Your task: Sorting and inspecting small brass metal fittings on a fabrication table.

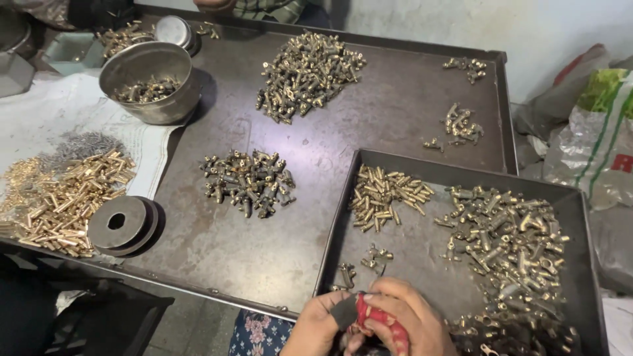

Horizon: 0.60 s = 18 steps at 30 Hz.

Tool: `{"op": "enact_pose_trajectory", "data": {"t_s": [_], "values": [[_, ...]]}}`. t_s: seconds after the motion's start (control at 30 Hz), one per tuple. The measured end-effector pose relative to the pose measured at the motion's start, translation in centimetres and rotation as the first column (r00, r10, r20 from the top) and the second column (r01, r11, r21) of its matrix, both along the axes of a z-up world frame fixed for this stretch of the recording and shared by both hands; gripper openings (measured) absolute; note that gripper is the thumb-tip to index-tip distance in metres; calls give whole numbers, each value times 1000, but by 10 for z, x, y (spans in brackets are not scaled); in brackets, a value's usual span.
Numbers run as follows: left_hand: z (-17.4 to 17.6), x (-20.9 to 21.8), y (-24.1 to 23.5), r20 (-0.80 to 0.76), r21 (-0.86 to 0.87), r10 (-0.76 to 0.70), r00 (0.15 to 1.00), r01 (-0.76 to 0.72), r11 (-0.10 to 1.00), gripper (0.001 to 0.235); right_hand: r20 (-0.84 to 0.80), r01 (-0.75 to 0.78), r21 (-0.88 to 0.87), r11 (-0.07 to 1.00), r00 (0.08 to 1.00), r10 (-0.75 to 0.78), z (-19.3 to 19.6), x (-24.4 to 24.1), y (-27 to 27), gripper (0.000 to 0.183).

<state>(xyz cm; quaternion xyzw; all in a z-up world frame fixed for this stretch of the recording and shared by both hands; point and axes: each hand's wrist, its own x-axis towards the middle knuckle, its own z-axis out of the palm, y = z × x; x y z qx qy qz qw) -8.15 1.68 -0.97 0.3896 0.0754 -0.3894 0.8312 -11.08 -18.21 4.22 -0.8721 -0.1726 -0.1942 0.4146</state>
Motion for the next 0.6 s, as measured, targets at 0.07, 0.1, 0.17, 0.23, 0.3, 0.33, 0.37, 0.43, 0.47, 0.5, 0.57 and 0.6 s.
{"op": "enact_pose_trajectory", "data": {"t_s": [0.07,0.1,0.17,0.23,0.3,0.33,0.37,0.43,0.47,0.5,0.57,0.6], "values": [[-14,-4,-1,-45,-5,4,999,-4,1000,19,-43,-54,2,999,998,54,-35,-4,-10,27],[-21,-5,-3,-83,-12,11,996,-12,1000,19,-81,-111,5,994,990,111,-52,-4,-16,27],[-26,-8,-6,-63,-6,45,997,-45,999,20,-305,-22,245,969,947,99,-69,-9,-14,24],[-17,-3,-8,-39,-2,77,996,-77,997,22,-507,121,441,889,851,136,-72,-1,-19,20],[6,9,-8,218,127,79,973,-108,986,22,-756,419,563,712,611,237,-60,18,-30,19],[15,20,-3,220,125,82,972,-111,986,22,-755,416,562,715,611,238,-53,36,-40,19],[23,31,2,305,170,139,942,-197,965,16,-793,505,474,721,602,100,-46,55,-50,21],[30,50,7,389,202,194,900,-289,936,14,-815,587,381,714,578,-39,-41,84,-62,22],[28,54,9,370,262,205,906,-314,913,18,-666,336,265,904,741,-80,-44,89,-61,23],[26,58,12,350,321,217,911,-334,886,26,-491,78,64,995,870,-37,-48,94,-60,27],[18,68,5,342,308,209,916,-320,896,32,-561,16,-310,951,804,-196,-38,102,-44,27],[14,72,4,334,301,197,922,-303,904,38,-557,-81,-626,775,743,-372,-34,106,-33,29]]}}
